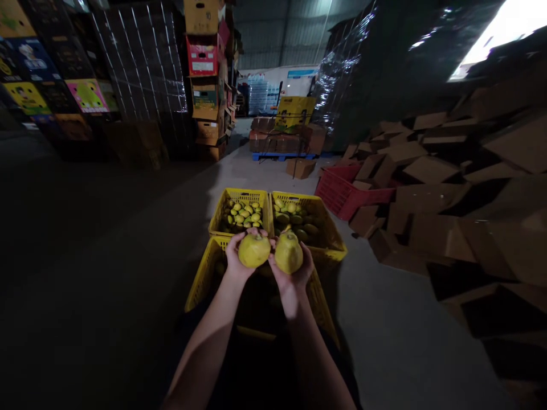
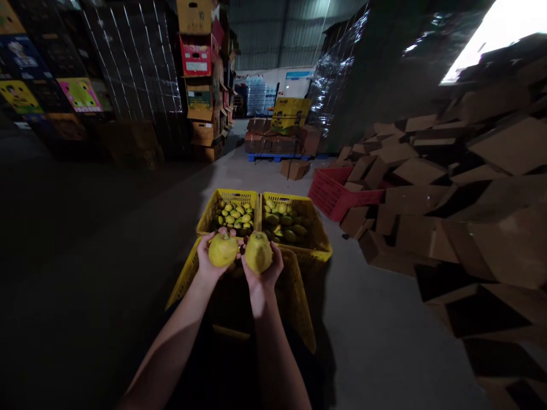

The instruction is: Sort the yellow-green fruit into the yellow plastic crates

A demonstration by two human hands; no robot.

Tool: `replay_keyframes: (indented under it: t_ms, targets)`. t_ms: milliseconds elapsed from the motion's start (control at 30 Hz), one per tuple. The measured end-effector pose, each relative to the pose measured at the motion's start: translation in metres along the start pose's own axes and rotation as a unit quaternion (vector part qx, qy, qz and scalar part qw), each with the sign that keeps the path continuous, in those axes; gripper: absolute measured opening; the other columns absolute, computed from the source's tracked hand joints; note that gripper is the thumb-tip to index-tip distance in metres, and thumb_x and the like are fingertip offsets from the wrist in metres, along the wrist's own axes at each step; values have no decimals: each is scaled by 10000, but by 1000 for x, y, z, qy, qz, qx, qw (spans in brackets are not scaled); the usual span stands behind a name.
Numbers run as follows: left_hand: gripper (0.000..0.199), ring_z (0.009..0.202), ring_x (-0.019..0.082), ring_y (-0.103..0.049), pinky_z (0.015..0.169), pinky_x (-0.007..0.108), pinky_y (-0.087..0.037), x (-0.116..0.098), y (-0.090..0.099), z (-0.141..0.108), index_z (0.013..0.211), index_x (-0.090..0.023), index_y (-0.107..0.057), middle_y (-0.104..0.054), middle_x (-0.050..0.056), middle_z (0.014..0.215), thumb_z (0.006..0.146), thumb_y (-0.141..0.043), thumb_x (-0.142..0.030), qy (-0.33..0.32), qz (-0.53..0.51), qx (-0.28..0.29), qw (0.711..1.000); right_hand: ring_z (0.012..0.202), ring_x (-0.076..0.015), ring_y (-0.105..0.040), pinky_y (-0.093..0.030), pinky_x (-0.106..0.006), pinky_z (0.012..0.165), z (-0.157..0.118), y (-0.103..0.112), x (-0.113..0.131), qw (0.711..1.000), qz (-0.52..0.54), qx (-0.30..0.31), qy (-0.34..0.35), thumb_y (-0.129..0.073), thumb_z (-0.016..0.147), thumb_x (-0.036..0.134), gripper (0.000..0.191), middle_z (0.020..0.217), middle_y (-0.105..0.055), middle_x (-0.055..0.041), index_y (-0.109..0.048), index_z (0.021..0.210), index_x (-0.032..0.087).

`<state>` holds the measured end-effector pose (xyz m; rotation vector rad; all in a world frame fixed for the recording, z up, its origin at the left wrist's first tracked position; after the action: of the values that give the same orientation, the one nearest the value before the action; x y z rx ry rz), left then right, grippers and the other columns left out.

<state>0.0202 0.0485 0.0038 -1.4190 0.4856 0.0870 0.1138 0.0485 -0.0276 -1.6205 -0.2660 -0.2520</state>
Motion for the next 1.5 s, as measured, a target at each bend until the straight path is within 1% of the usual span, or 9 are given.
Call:
replay_keyframes:
  t_ms: [100, 267, 500, 600, 700, 833, 967, 1133, 1500]
  targets:
    - [154, 692, 224, -642, 483, 301, -520, 3, -3, -1, 690, -172, -538, -586, 69, 782, 693, -531, -326, 6, 38, 46, 998, 580, -165, -659, -521, -258, 467, -3, -5, 2, 1000, -13, 19, 2, -611, 667, 385, 225, 693, -706, -18, -634, 796, 202]
    - [177, 653, 216, -620, 455, 307, -510, 3, -4, -4, 617, -195, -470, -539, 56, 713, 669, -518, -357, 28, 66, 92, 993, 587, -172, -638, -448, -234, 378, -6, -4, 3, 1000, -24, 18, -2, -609, 655, 422, 230, 672, -663, -3, -612, 784, 231]
    - [248, 594, 208, -623, 405, 282, -490, 2, -8, -6, 581, -187, -443, -492, 29, 672, 605, -589, -386, 30, 85, 86, 992, 596, -165, -642, -480, -254, 422, -9, -7, 5, 999, -12, 30, 21, -643, 645, 375, 180, 711, -689, 19, -614, 753, 234]
    - [257, 594, 203, -621, 404, 284, -490, 2, -8, -6, 597, -190, -450, -506, 26, 685, 663, -556, -415, 30, 63, 65, 995, 603, -162, -651, -520, -269, 491, -8, -7, 2, 999, -6, 31, 6, -635, 669, 373, 178, 706, -694, 18, -632, 774, 229]
    - [219, 647, 193, -638, 451, 270, -504, 1, -3, -4, 672, -190, -527, -587, 39, 758, 744, -509, -396, 27, 2, 21, 999, 637, -173, -663, -548, -287, 556, -5, -1, -1, 1000, 17, -2, -7, -599, 708, 364, 200, 709, -709, -11, -656, 820, 208]
    - [227, 895, 199, -669, 691, 291, -563, 1, 16, 4, 898, -192, -646, -682, 58, 933, 823, -485, -334, -2, -115, -71, 991, 798, -184, -701, -571, -314, 726, -1, 2, -4, 998, 50, -35, -8, -552, 751, 309, 240, 818, -745, -35, -660, 927, 185]
    - [298, 1040, 213, -641, 890, 344, -531, -1, 37, 12, 1031, -180, -670, -700, 70, 1032, 832, -473, -286, -54, -162, -125, 977, 894, -196, -698, -555, -342, 823, 2, 5, -7, 995, 74, -64, -6, -521, 775, 287, 269, 849, -750, -56, -655, 976, 168]
    - [332, 1036, 226, -646, 934, 386, -508, -3, 40, 13, 1044, -183, -687, -709, 66, 1042, 821, -471, -302, -65, -142, -122, 980, 886, -202, -702, -558, -343, 812, 4, 12, -7, 991, 79, -104, 8, -485, 805, 313, 295, 843, -749, -70, -656, 982, 152]
    - [391, 1105, 237, -620, 923, 394, -496, -3, 40, 11, 1097, -214, -683, -691, 66, 1149, 824, -442, -355, -76, -112, -107, 985, 799, -193, -712, -560, -320, 776, 10, 16, -14, 994, 43, -87, 41, -488, 772, 330, 323, 843, -756, -56, -668, 987, 168]
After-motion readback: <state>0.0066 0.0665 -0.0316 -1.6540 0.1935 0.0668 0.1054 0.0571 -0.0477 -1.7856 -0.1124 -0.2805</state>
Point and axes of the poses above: each hand's wrist, its own z-axis towards the middle knuckle, its own y-axis out of the back of the hand, x = y × z, the point moved 8 cm from there along z, towards the middle knuckle
